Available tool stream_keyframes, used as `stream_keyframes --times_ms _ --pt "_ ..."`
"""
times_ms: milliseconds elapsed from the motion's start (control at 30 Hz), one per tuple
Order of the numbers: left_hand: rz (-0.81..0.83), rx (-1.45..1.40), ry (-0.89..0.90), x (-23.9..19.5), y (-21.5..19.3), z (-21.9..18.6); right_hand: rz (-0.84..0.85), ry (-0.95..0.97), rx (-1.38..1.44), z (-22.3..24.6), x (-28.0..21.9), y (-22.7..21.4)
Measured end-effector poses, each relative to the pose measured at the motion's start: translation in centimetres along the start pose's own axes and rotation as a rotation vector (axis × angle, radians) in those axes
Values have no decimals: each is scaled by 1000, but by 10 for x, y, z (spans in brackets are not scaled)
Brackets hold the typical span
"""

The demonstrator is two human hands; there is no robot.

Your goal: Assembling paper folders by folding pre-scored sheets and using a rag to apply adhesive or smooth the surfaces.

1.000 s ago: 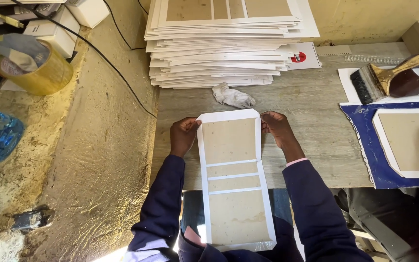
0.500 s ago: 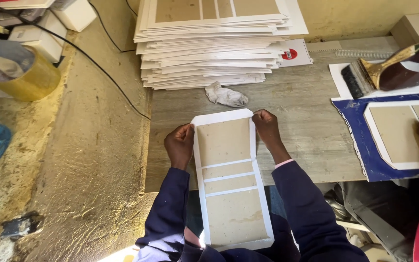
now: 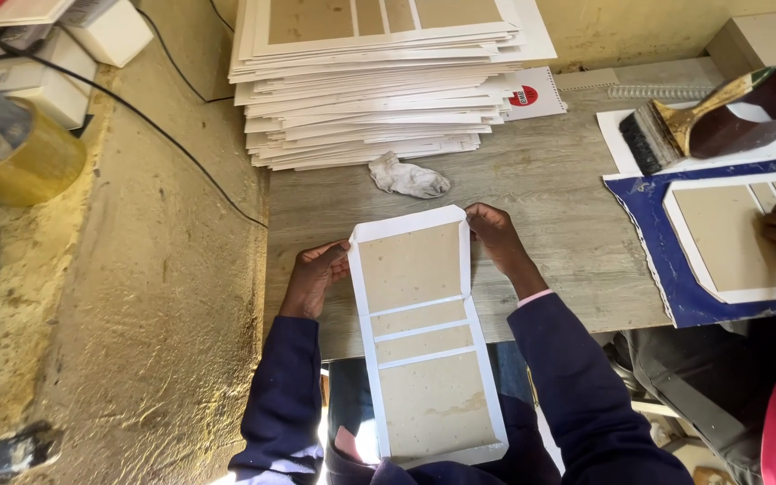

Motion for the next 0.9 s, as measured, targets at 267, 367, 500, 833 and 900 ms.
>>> stream_keyframes --times_ms 267,367,500,833,900 --pt "72 237 98 9 4 -22 271 -47 -303 75 -3 14" --pt "158 322 125 26 5 -19 325 -106 -352 63 16 16" --pt "61 831 285 56 -5 -27 316 -174 -735 2 63 23" --pt "-189 1347 539 135 -27 32 496 -340 -1289 -4 70 163" --pt "-177 1529 744 144 -25 42 494 -329 -1358 -14 79 171"
Point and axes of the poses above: each hand's wrist, its own x-axis towards the middle knuckle, its own y-axis out of the palm, z = x × y, the point moved 8 cm from there along x, towards the middle knuckle
